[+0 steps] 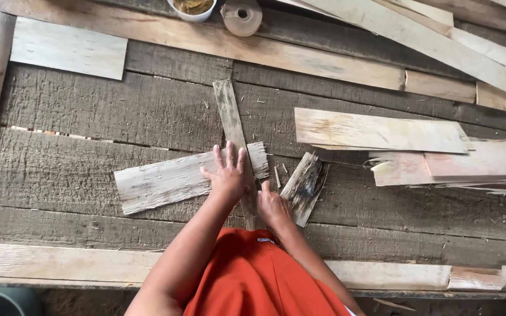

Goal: The person uses a utility knife to cut thin wooden planks on a wooden workbench. They repeatedly position the planks, score them with the knife, and break them apart, stacking the cut pieces on the bench.

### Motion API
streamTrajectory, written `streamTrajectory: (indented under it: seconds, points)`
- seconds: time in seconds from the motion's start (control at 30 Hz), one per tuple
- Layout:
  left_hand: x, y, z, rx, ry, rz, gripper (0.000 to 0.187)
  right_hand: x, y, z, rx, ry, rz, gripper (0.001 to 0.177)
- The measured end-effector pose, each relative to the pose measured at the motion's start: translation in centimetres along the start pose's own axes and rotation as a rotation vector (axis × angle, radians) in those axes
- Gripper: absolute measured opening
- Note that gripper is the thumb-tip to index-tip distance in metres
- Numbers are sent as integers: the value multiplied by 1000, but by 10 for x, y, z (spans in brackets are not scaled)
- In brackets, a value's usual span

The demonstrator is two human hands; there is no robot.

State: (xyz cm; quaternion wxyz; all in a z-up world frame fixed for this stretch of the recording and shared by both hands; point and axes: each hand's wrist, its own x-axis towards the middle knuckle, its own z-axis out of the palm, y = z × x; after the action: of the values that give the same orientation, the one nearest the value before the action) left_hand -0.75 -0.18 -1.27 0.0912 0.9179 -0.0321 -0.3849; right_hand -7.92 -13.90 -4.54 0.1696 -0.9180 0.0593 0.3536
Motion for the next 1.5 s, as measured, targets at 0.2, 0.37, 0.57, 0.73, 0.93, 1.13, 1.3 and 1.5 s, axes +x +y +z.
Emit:
streamTrajectory:
  seconds: [0.2, 0.37, 0.57, 0.73, 0.93, 1.13, 1.3, 1.5]
  points:
    - [3, -1, -1, -5, -12, 5, 105, 18, 15, 29, -59, 9, -20, 36]
    - [14, -3, 9, 8, -13, -1, 108, -22, -45, -29, -28, -36, 11, 43]
    - [14, -2, 10, 1, 0, 1, 110, 10, 6, 7, -35, -63, 3, 40]
    - [4, 0, -1, 0, -20, 7, 106, 6, 10, 13, 8, -48, 18, 37]
    - [4, -1, 0, -16, -10, 0, 106, 2, -2, 7, -59, -43, -11, 36]
    - [15, -3, 17, -10, -16, 2, 108, -1, -4, 7, -83, -84, 32, 44]
    - [7, -3, 7, 3, -3, 5, 107, 6, 15, 17, -7, -67, 37, 33]
    - [17, -5, 18, -2, 35, 9, 109, 18, 23, 33, -52, -41, -4, 38]
